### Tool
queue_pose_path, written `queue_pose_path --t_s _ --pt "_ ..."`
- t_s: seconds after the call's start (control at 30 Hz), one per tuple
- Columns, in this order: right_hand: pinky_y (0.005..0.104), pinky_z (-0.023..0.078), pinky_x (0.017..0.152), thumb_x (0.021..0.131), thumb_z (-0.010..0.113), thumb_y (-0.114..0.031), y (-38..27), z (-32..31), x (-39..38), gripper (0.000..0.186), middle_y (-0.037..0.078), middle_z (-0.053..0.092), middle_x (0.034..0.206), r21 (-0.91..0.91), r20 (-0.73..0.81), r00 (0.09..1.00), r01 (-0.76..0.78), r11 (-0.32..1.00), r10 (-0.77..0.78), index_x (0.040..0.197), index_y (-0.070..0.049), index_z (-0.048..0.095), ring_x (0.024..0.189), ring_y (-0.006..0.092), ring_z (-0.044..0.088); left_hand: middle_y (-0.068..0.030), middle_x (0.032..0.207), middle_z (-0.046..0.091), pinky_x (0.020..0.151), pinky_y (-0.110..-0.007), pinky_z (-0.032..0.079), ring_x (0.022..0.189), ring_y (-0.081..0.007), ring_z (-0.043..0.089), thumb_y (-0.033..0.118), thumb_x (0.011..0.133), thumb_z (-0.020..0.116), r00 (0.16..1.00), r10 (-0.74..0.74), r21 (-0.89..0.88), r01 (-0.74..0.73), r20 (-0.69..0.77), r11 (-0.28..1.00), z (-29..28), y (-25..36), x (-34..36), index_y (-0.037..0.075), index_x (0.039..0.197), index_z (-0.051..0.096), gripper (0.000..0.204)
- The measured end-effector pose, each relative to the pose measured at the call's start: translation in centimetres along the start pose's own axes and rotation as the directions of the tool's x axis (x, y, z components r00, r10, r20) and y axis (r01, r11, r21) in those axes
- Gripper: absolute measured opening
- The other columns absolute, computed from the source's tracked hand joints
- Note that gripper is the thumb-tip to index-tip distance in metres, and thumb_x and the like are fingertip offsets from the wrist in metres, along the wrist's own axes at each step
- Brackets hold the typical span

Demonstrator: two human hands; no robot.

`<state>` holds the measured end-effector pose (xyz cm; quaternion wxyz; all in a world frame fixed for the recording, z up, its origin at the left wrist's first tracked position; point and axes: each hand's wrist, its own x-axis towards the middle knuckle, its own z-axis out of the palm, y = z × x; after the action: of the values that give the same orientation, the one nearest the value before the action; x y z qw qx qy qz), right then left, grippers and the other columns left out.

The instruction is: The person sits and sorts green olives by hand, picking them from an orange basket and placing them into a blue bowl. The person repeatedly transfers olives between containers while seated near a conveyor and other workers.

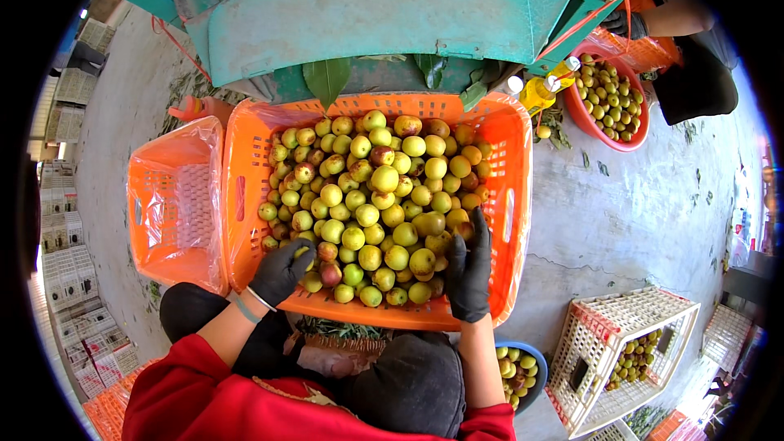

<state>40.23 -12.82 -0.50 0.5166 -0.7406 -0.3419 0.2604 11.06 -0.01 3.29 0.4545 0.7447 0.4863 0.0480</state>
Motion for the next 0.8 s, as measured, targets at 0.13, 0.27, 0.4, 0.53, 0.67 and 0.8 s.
queue_pose_path --t_s 0.13,0.27,0.4,0.53,0.67,0.8 --pt "0.0301 0.044 0.091 0.094 0.042 0.001 -3.6 -2.4 0.6 0.047 0.012 0.041 0.14 0.19 -0.022 0.998 0.066 0.98 -0.063 0.14 -0.001 0.032 0.107 0.0179 0.054 -0.0177 0.101 0.065 0.077 -0.033 0.051 0.092 -0.0286 0.065 0.017 0.092 0.055 0.947 0.06 0.116 -0.024 -0.316 0.993 -3.6 -1.8 2.1 0.007 0.128 0.052 0.038" --pt "0.0303 0.048 0.084 0.094 0.047 -0.006 -2.7 -6.2 1.1 0.041 0.011 0.053 0.129 0.188 -0.364 0.931 0.04 0.981 0.032 0.135 -0.004 0.041 0.099 0.0178 0.058 -0.0218 0.124 0.054 0.096 -0.038 0.041 0.115 -0.0326 0.052 0.017 0.083 0.067 0.652 0.313 0.475 0.083 -0.691 0.876 -10.0 -3.3 6.1 -0.004 0.129 0.044 0.055" --pt "0.0328 0.045 0.087 0.096 0.05 -0.02 3.8 -8.7 1.9 0.042 0.008 0.055 0.126 0.258 -0.476 0.825 -0.2 0.945 0.304 0.134 -0.006 0.043 0.1 0.015 0.056 -0.0167 0.113 0.059 0.087 -0.034 0.046 0.102 -0.0256 0.058 0.012 0.077 0.071 0.766 -0.292 -0.305 0.132 -0.573 0.943 -11.4 -12.0 6.8 -0.004 0.12 0.049 0.051" --pt "0.032 0.046 0.088 0.095 0.053 -0.028 15.1 -10.8 0.3 0.042 0.01 0.057 0.121 0.774 0.18 0.71 -0.529 0.348 0.681 0.129 -0.003 0.048 0.106 0.017 0.055 -0.0092 0.099 0.063 0.075 -0.03 0.049 0.084 -0.0171 0.061 0.008 0.074 0.071 0.88 -0.325 -0.525 0.104 -0.347 0.845 -11.2 -11.9 7.8 -0.001 0.109 0.054 0.039" --pt "0.0322 0.047 0.087 0.095 0.05 -0.026 14.3 -7.7 0.5 0.036 0.011 0.058 0.118 0.73 0.206 0.736 -0.555 0.4 0.645 0.123 -0.002 0.051 0.103 0.0183 0.057 -0.0071 0.091 0.063 0.068 -0.029 0.049 0.075 -0.0149 0.06 0.005 0.074 0.069 0.835 -0.33 -0.472 0.098 -0.44 0.876 -10.9 -12.3 7.1 -0.001 0.107 0.053 0.037" --pt "0.0324 0.049 0.085 0.096 0.048 -0.023 11.0 -11.0 2.6 0.031 0.012 0.059 0.115 0.583 0.01 0.813 -0.477 0.657 0.582 0.117 -0.002 0.054 0.099 0.0196 0.059 -0.0076 0.093 0.063 0.069 -0.03 0.049 0.076 -0.0155 0.06 0.003 0.072 0.068 0.857 -0.325 -0.505 0.089 -0.4 0.858 -10.7 -13.4 7.2 -0.001 0.109 0.052 0.041"
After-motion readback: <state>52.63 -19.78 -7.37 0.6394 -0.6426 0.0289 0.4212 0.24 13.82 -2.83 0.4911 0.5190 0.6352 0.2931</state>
